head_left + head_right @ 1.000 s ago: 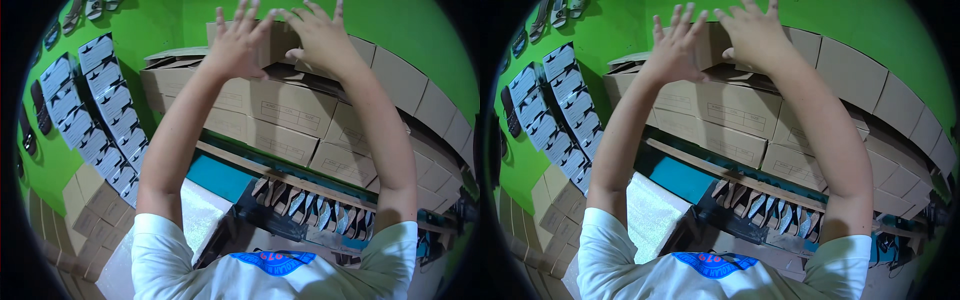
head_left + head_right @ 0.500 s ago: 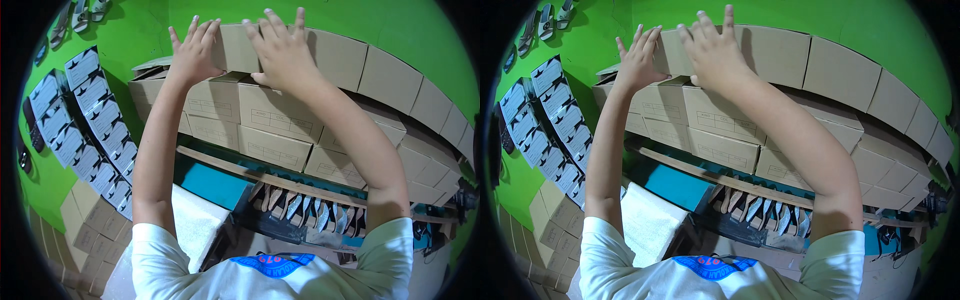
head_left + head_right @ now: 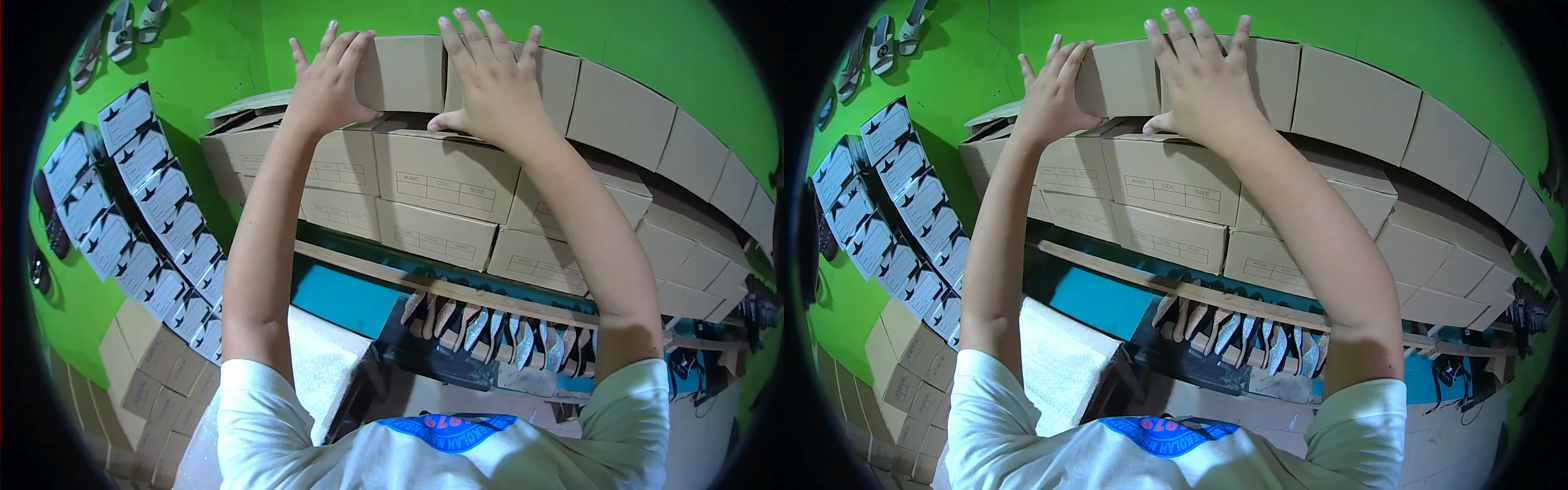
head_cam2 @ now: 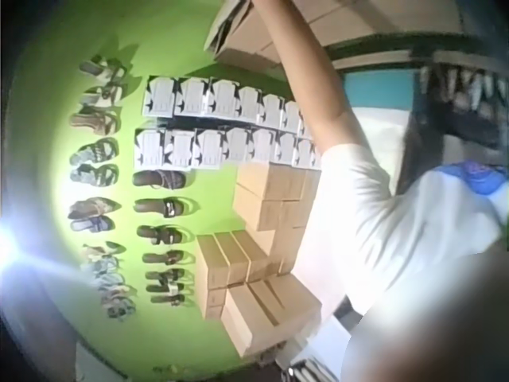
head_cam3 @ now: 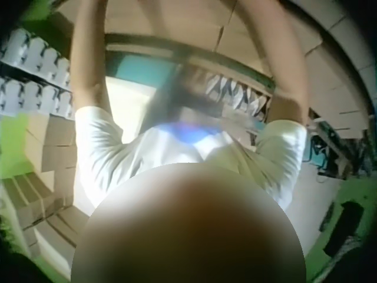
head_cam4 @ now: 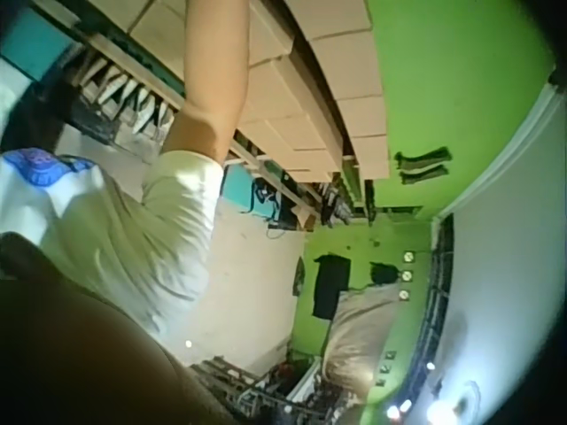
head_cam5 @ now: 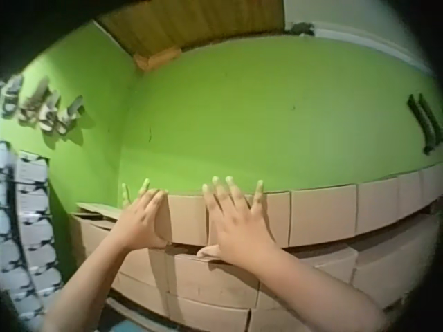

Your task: Placing sandals into shoe boxes and stacking the boxes.

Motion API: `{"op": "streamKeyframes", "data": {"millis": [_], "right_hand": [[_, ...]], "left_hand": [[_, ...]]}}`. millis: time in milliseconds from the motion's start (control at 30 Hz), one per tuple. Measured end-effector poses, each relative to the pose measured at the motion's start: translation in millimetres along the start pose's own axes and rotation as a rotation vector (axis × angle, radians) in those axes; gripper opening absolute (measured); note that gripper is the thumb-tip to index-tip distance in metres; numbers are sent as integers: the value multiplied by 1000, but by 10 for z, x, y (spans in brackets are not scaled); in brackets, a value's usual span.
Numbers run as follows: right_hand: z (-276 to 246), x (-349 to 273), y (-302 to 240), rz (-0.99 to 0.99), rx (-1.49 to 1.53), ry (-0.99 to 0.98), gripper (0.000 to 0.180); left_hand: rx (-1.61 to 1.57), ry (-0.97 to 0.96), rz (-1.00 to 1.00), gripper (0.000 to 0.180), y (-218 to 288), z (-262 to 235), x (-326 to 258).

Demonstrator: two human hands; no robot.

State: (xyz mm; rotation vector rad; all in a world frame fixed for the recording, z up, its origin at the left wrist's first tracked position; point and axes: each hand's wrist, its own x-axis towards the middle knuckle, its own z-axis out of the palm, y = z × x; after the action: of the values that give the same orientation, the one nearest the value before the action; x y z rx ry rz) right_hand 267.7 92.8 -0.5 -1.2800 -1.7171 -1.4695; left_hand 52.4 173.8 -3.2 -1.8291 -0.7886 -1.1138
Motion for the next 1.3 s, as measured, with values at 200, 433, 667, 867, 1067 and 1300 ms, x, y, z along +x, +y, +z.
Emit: {"op": "streamKeyframes", "data": {"millis": [200, 433, 667, 867, 1067, 1300], "right_hand": [[-95, -87, 28, 7, -72, -62, 111], [-95, -109, 8, 4, -80, -90, 111], [-99, -275, -113, -58, -30, -48, 102], [-250, -603, -396, -101, 115, -19, 85], [-324, -978, -710, -196, 360, -46, 77], [-559, -1452, -1092, -264, 629, -152, 78]], "left_hand": [[-27, 22, 29, 102, -8, 2, -5], [-47, -1, 26, 103, 18, -52, -16], [115, -70, -13, 115, 131, -90, -31], [52, -28, -79, 115, 459, -353, -403], [162, -339, -180, 106, 973, -956, -1070], [252, -582, -404, 101, 1362, -1758, -1774]]}}
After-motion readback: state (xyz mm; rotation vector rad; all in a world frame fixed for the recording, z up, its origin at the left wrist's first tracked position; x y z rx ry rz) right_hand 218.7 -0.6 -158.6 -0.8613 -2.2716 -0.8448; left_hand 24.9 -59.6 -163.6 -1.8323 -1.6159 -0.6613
